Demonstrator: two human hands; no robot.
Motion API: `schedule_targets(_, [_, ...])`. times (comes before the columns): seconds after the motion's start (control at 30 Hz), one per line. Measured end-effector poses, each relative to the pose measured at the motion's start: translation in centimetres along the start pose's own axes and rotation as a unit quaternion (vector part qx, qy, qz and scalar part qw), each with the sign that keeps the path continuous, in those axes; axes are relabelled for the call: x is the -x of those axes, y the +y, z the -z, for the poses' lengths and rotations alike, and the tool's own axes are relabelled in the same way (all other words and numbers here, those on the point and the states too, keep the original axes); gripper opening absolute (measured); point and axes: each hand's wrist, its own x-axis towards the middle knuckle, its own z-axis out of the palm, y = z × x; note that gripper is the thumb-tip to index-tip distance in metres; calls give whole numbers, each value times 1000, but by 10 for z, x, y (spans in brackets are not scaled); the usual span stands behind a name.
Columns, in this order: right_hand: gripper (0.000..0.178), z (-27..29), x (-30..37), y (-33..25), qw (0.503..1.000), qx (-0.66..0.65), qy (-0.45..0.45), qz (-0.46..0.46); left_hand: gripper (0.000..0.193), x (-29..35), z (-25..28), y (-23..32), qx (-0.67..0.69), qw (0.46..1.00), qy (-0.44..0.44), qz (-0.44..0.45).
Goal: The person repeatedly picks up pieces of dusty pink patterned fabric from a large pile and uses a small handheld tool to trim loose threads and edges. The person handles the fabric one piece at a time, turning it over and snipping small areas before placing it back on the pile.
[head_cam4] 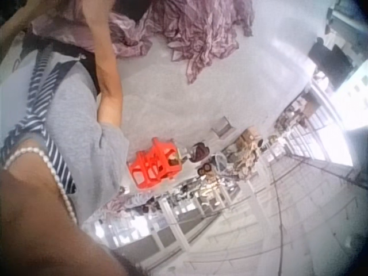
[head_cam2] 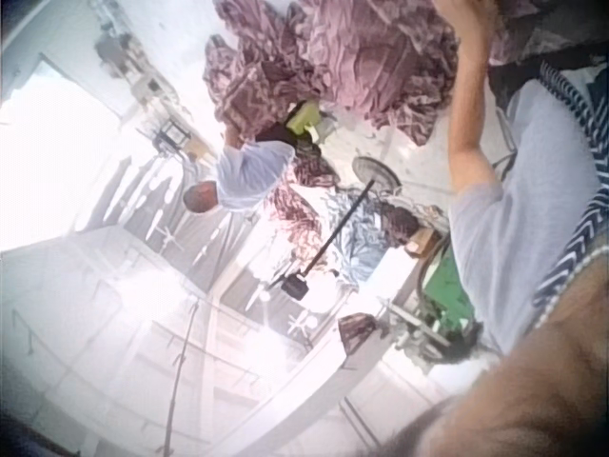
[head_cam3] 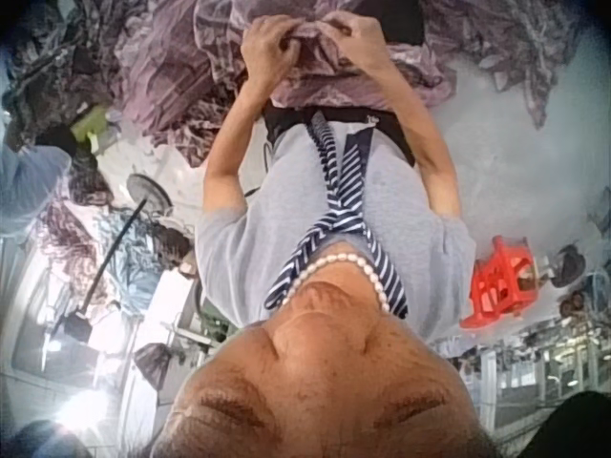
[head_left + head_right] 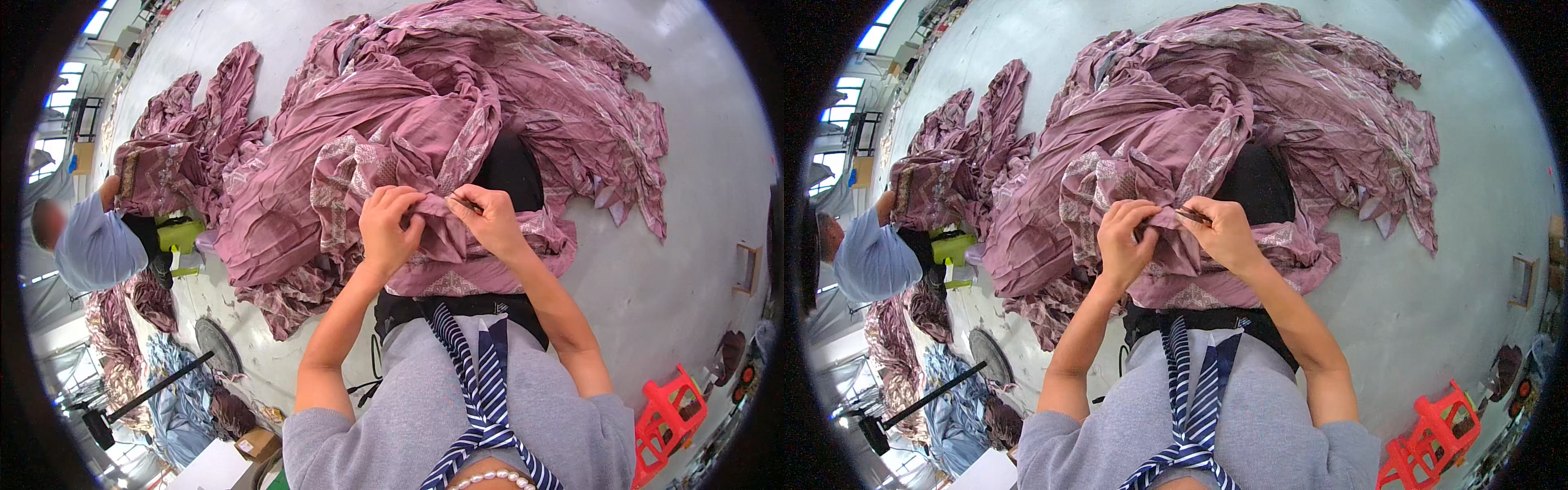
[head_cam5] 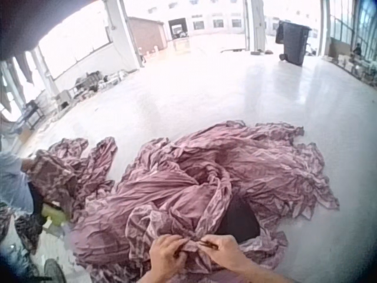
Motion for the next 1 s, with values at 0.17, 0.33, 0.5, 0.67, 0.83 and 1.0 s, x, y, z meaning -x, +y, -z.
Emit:
schedule_targets(0.17, [5,15,7,-27,998,10,22,53,22,-6,17,13,161,982,49,83])
schedule_targets(0.33, [12,24,11,-38,996,-47,6,77,22,-15,30,21,159,983,89,25])
schedule_targets(0.5, [14,5,4,-63,967,100,77,221,21,-19,31,32,142,986,86,-21])
schedule_targets(0.67, [17,3,10,-48,985,63,48,153,27,-15,24,13,56,990,131,-8])
schedule_targets(0.83, [21,4,16,-42,988,25,77,131,32,2,19,-8,197,955,148,162])
schedule_targets(1.0, [24,-27,6,-61,974,131,54,179,28,-2,16,14,257,948,145,121])
